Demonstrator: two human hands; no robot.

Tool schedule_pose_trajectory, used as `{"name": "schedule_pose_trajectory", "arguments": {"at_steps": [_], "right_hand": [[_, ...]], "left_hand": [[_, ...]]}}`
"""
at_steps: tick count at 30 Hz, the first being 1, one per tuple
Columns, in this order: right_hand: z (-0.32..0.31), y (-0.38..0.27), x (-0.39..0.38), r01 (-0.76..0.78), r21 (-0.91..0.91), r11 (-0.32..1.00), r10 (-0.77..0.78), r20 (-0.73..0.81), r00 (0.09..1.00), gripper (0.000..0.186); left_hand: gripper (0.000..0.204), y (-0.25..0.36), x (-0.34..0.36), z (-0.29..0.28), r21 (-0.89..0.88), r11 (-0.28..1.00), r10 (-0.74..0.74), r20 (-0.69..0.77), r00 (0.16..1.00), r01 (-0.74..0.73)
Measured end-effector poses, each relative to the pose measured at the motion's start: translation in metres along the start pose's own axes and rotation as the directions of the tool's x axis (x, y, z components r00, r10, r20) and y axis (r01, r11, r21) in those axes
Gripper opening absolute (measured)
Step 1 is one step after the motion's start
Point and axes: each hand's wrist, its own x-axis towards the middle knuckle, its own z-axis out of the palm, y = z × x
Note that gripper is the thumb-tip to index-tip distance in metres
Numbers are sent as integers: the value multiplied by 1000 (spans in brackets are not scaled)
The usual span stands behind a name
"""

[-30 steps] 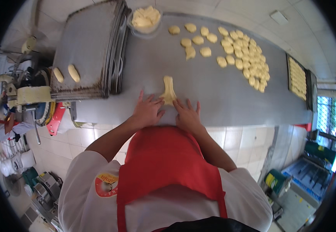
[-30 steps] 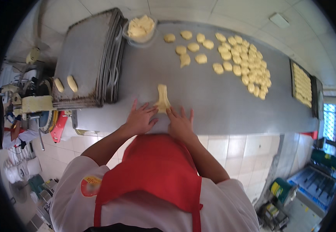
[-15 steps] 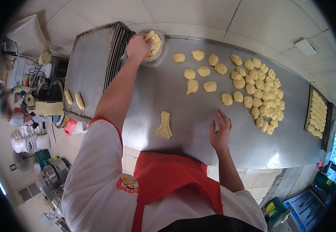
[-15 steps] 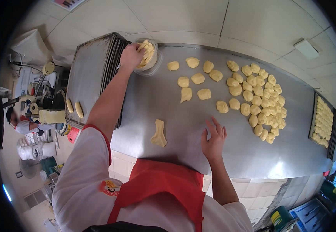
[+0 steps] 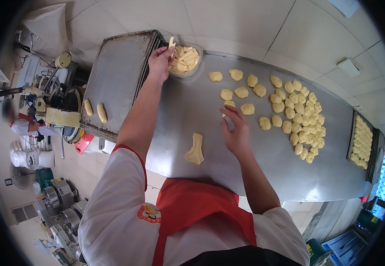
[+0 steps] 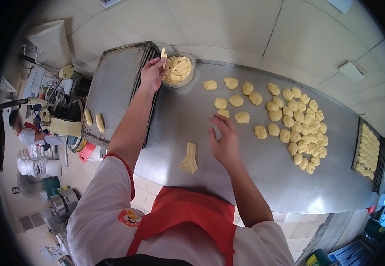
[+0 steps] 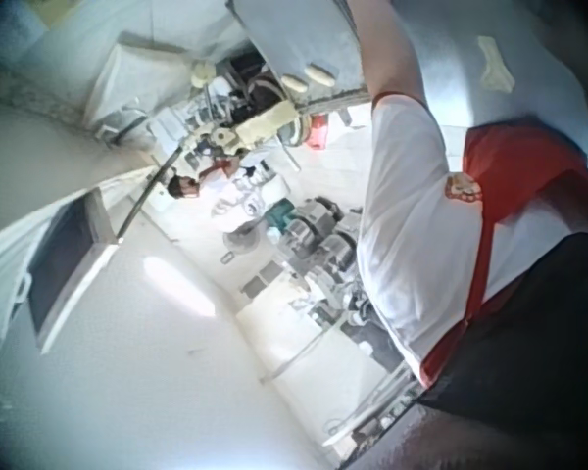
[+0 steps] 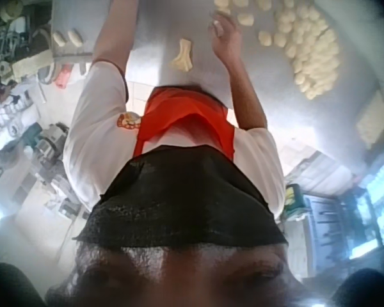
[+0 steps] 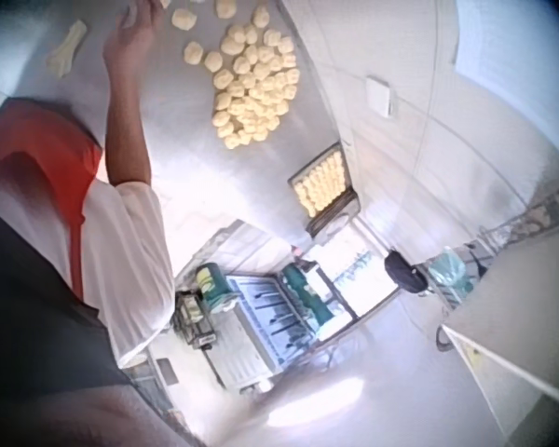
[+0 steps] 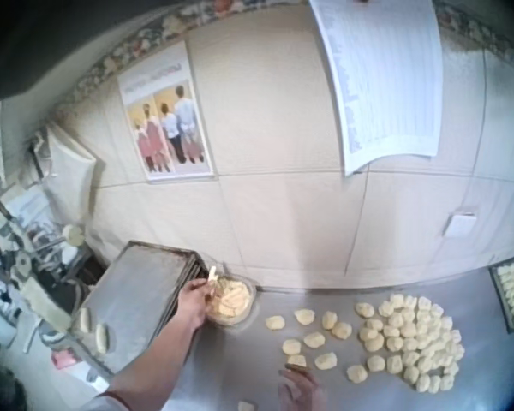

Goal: The person shapes small pieces of dough by hand, stretching them into long strips, rolling them, and then placing the finished rolls onto a metal tray.

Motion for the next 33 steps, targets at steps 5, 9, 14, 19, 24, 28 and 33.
{"name": "schedule_pose_trajectory", "arguments": {"at_steps": [5, 9, 14, 19, 24, 28, 33], "right_hand": [[56, -43, 46, -217, 361, 907, 203, 78, 976, 38], [85, -47, 54, -90, 380, 921, 102, -13, 995, 40], [79, -31, -4, -93, 241, 966, 114, -73, 991, 31], [84, 18, -50, 232, -382, 894, -148, 238, 960, 21], [104, 75, -76, 214, -433, 876, -148, 182, 972, 30], [115, 72, -86, 278, -608, 744, -293, 78, 953, 40], [97, 85, -119, 266, -587, 765, -122, 273, 954, 42]], "left_hand": [[18, 0, -62, -23, -214, 921, -226, 387, 894, 325], [22, -18, -158, -49, -157, 774, -474, 498, 726, 613], [21, -44, -174, -72, -47, 920, -344, 380, 859, 389], [52, -64, -147, -101, 835, 115, 596, 375, 710, -538], [51, -131, -216, -153, 717, 185, 75, 671, 737, -672], [42, -157, -234, -161, 675, -87, 203, 732, 650, -733], [36, -152, -244, -187, 614, 128, -176, 787, 592, -779]]}}
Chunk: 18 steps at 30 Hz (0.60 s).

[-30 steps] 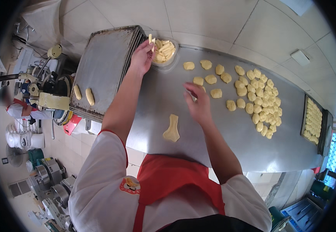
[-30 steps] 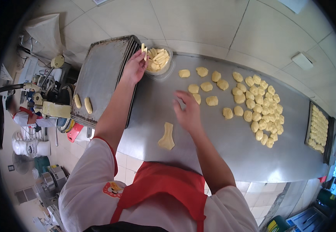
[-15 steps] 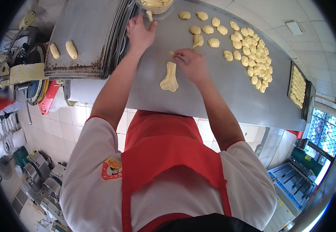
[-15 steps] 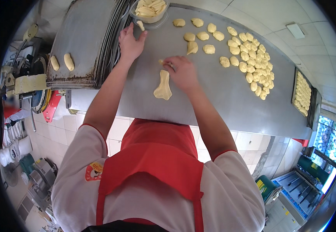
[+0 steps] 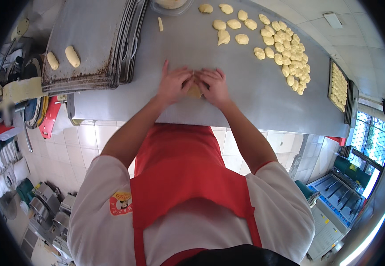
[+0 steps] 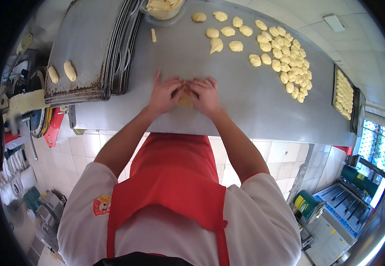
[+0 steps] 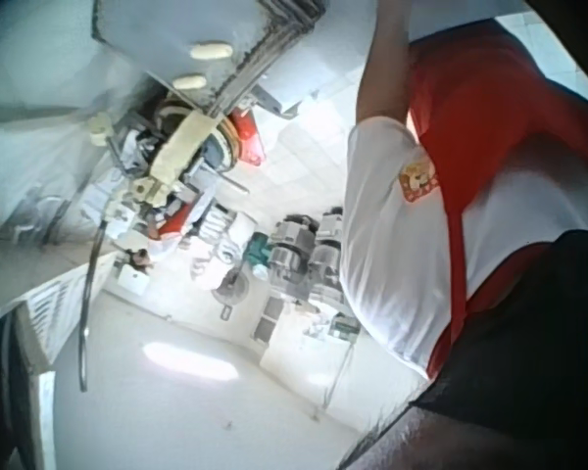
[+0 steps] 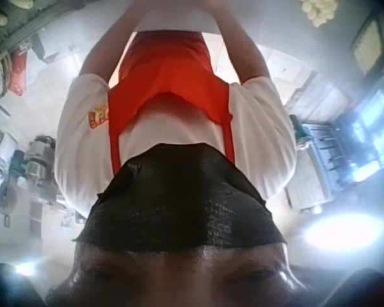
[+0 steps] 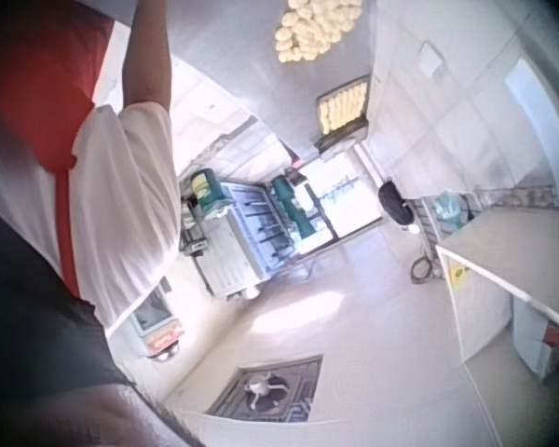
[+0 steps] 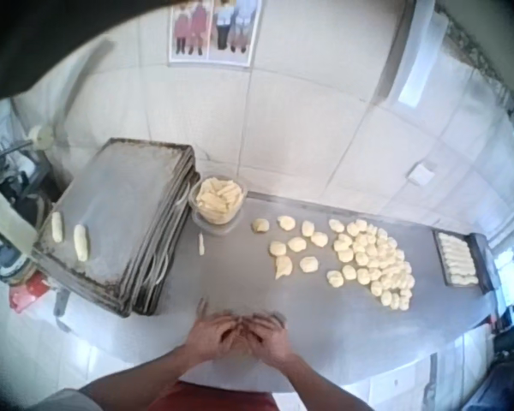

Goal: The person shapes small pieces of dough by hand, stretching them into long strips, rolling them, and then placing the finished rolls onto a metal tray.

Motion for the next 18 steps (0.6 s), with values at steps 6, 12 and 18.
{"name": "schedule_pose_trajectory", "arguments": {"at_steps": [6, 12, 18], "right_hand": [[-11, -21, 3, -106, -32, 994, 104, -69, 992, 41], [-14, -10, -18, -139, 33, 990, 136, 77, 988, 43], [-7, -14, -15, -90, -122, 988, 93, 17, 996, 45]], "left_hand": [[42, 10, 0, 3, 118, 993, 50, -310, 949, -13], [50, 18, -4, -22, 26, 1000, 0, 85, 996, -3], [59, 8, -14, -12, 127, 986, 116, -26, 993, -111]]}}
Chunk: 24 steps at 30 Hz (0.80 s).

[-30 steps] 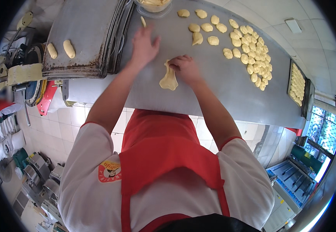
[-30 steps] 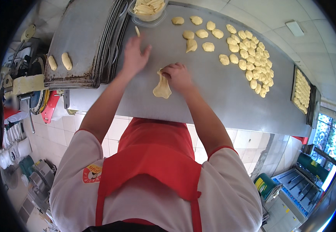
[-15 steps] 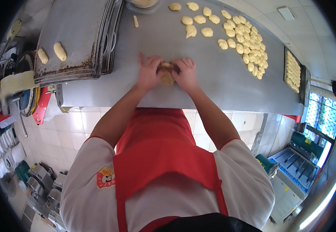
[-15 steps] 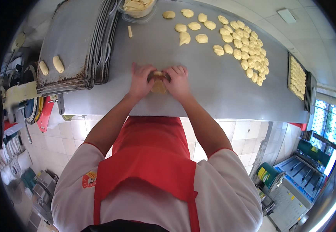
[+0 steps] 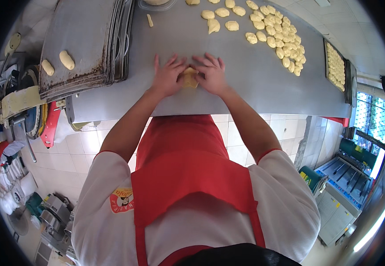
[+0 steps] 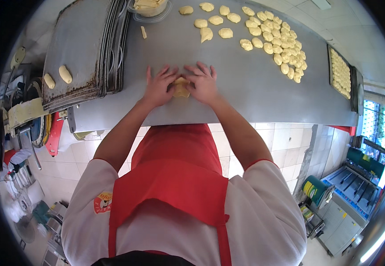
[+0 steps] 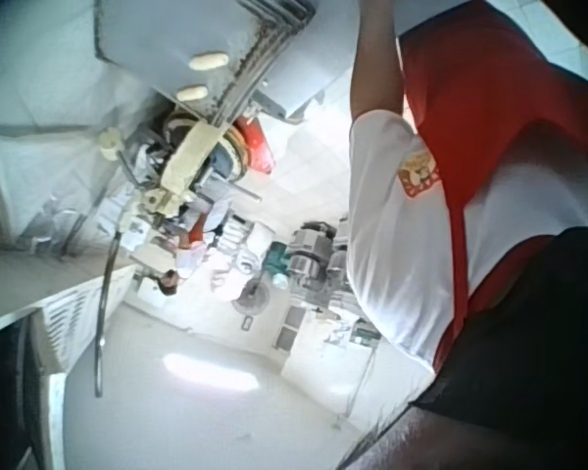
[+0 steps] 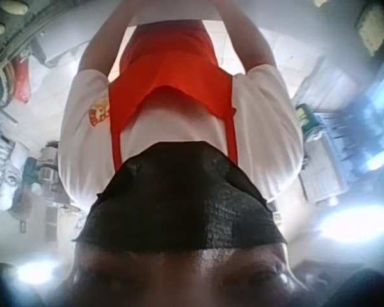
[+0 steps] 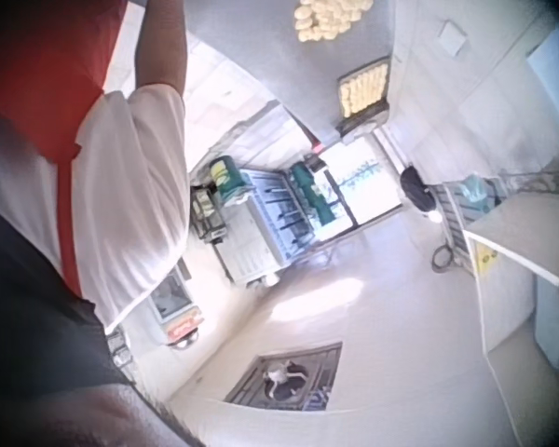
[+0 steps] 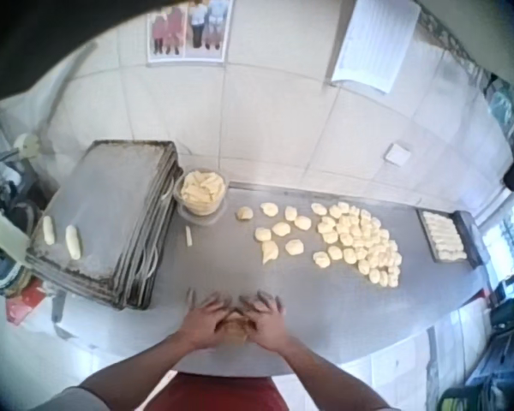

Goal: The person shapes small pieces of dough by hand, stretching them into long strips, rolling them, and then placing the finished rolls onto a metal tray.

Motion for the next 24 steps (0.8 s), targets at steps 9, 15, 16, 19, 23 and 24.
{"name": "schedule_pose_trajectory", "arguments": {"at_steps": [9, 15, 16, 19, 23, 24], "right_hand": [[-3, -4, -7, -20, 44, 999, 18, 31, 999, 43], [0, -9, -8, -52, 48, 997, 53, -19, 998, 45], [4, -12, -4, -12, 18, 1000, 13, -40, 999, 45], [-3, -10, -20, -31, 27, 999, 28, 103, 994, 45], [-15, -13, -17, -75, 145, 987, 71, 34, 997, 45], [-11, -18, -12, -26, 102, 994, 26, -4, 1000, 46]], "left_hand": [[67, -5, -1, 7, -77, 997, 6, -82, 997, -13], [73, 5, 3, 1, -123, 992, 4, -170, 985, -25], [74, 0, 5, 8, -72, 996, 26, -264, 964, -46], [76, -5, -4, 2, 12, 999, 38, -20, 999, -38], [72, 20, 8, -26, -128, 991, -15, 133, 991, 32], [71, 5, 6, -7, -89, 996, -1, -10, 1000, 0]]}}
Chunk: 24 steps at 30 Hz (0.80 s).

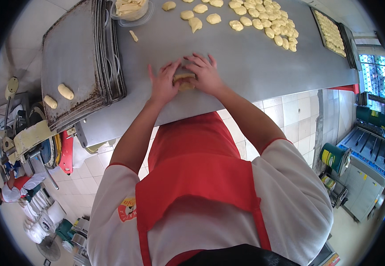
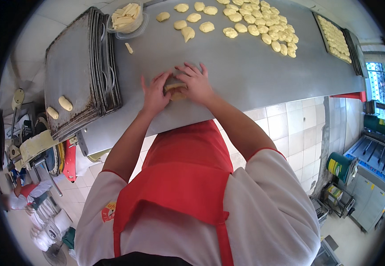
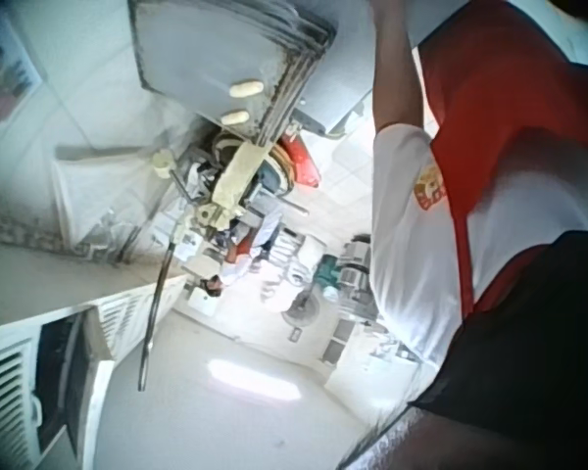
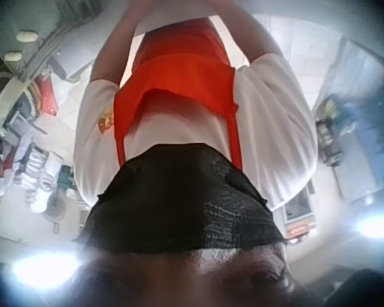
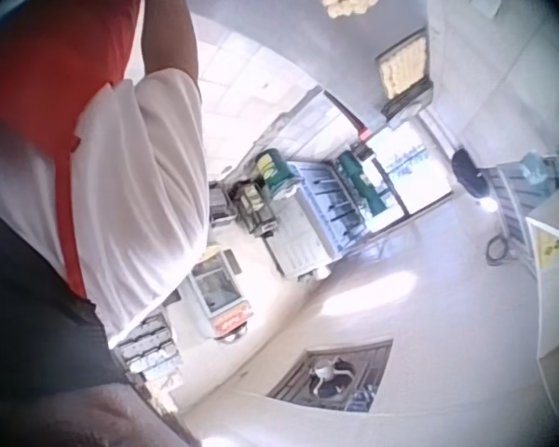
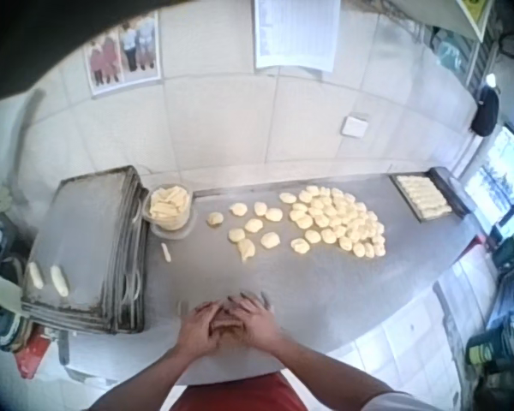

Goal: The person shapes small pieces of dough by hand, stretching them into long strips, rolling them, and then placing the finished rolls onto a metal tray.

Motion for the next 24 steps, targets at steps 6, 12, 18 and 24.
{"name": "schedule_pose_trajectory", "arguments": {"at_steps": [6, 12, 18, 24], "right_hand": [[9, 25, -13, 18, -111, 994, -5, 115, 993, 48], [16, 18, -6, -31, -112, 993, 27, -37, 999, 56], [-2, 13, -14, -51, -92, 994, 65, 153, 986, 63], [9, 19, -16, 47, -201, 979, -26, 104, 994, 67]], "left_hand": [[58, -10, -7, -4, 150, 985, 55, 192, 980, -85], [53, -16, -11, 10, 214, 973, 105, -58, 993, -91], [58, -10, -4, -3, 200, 974, 84, 133, 988, -110], [60, -16, -20, 6, 265, 957, 102, 84, 991, -121]]}}
